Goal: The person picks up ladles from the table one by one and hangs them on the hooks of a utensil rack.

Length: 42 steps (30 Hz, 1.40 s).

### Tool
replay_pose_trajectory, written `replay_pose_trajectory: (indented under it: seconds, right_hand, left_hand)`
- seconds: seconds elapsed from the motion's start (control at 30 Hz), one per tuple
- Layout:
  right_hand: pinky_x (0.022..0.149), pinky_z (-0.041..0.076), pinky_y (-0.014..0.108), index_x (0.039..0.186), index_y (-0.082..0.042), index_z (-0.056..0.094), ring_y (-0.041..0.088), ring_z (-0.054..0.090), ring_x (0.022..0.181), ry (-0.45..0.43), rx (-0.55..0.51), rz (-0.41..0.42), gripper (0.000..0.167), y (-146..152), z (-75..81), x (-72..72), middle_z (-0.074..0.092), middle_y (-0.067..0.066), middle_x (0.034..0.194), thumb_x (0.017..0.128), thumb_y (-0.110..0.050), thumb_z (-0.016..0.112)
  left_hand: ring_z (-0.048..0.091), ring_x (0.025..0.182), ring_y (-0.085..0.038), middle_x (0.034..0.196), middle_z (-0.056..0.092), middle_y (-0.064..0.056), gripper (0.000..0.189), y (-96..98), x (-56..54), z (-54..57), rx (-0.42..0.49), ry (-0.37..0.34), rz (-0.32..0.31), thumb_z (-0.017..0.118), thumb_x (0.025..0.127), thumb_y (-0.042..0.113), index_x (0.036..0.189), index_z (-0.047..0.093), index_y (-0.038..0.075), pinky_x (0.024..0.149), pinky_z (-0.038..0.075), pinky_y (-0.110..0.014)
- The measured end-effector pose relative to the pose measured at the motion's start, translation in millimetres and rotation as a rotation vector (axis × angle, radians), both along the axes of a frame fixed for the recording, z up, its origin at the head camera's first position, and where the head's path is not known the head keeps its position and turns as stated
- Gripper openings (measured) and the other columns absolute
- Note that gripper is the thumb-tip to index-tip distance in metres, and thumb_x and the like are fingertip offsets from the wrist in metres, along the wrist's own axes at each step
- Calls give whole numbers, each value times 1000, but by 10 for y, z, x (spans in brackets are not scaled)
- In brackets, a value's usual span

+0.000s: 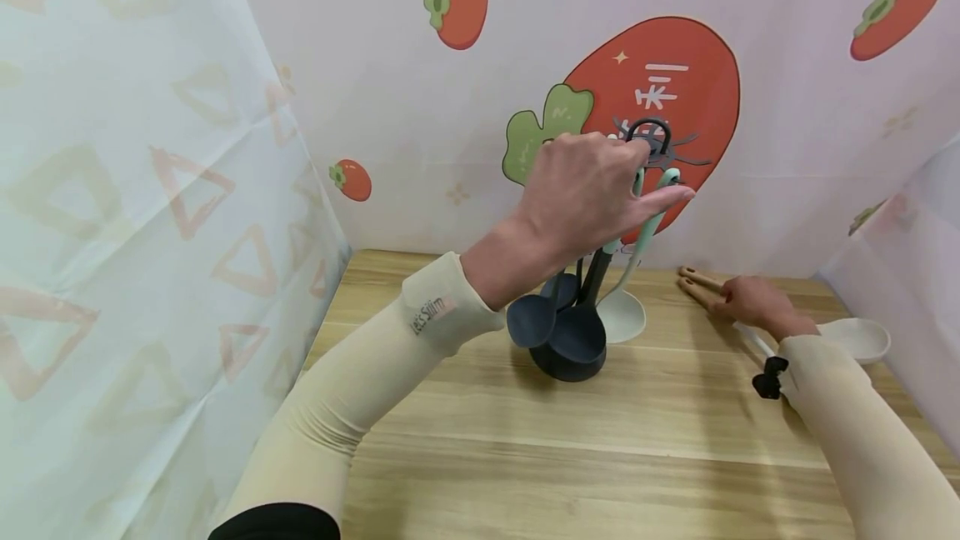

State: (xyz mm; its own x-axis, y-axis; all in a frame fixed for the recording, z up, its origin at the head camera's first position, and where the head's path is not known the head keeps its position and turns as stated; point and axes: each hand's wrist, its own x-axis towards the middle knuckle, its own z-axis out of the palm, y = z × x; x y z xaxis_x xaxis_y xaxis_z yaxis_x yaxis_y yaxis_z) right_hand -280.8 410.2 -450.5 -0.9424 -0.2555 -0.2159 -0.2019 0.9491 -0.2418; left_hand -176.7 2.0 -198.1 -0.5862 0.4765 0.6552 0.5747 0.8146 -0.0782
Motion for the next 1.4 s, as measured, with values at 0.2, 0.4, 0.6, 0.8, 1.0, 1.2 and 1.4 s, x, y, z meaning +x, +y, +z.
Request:
replay_pose_trajectory:
  seconds: [0.2,0.4,0.6,0.8,1.0,1.2,1.4]
  right_hand:
    - [57,37,33,85,-3,69,18,49,65,14,-16,15,24,8,-43,-6,57,3,74,96,-23,73]
    - [55,31,32,68,-12,56,13,38,58,33,-36,12,34,2,-121,20,42,-4,63,95,-22,75]
    - [54,27,31,63,-21,41,10,30,55,41,-33,-4,44,30,-226,33,31,-8,59,94,-19,73]
    - [55,28,31,62,-19,42,11,33,54,86,-25,19,43,12,-235,38,33,-7,58,91,-15,73]
    - [56,28,32,63,-17,42,13,35,55,109,-19,29,43,-27,-224,44,34,-6,60,93,-14,73]
    - [57,30,32,65,-15,48,15,39,56,117,-5,28,40,-12,-246,29,40,-2,61,94,-14,74]
    - [57,31,32,65,-12,51,16,40,57,133,16,39,38,-27,-236,29,43,-1,61,94,-14,75]
  left_hand:
    - [39,52,-10,58,42,6,53,8,12,16,-21,7,16,59,97,73,91,75,23,49,36,-22]
    - [43,53,-10,60,47,6,54,18,22,21,-49,16,16,57,98,72,97,76,22,50,38,-22]
    - [43,53,-10,60,48,6,54,34,23,3,-46,29,23,58,98,73,98,77,22,50,39,-22]
    - [37,49,-9,55,37,7,56,52,23,1,-39,65,36,57,97,75,90,75,22,48,35,-22]
    - [33,47,-9,54,33,8,58,68,21,3,-30,76,59,56,95,77,84,71,22,46,30,-21]
    - [31,46,-10,54,31,7,57,74,23,14,-33,62,64,54,96,78,87,71,23,45,27,-21]
    - [28,46,-10,53,29,8,57,95,14,21,-47,86,82,52,97,78,95,75,26,44,25,-20]
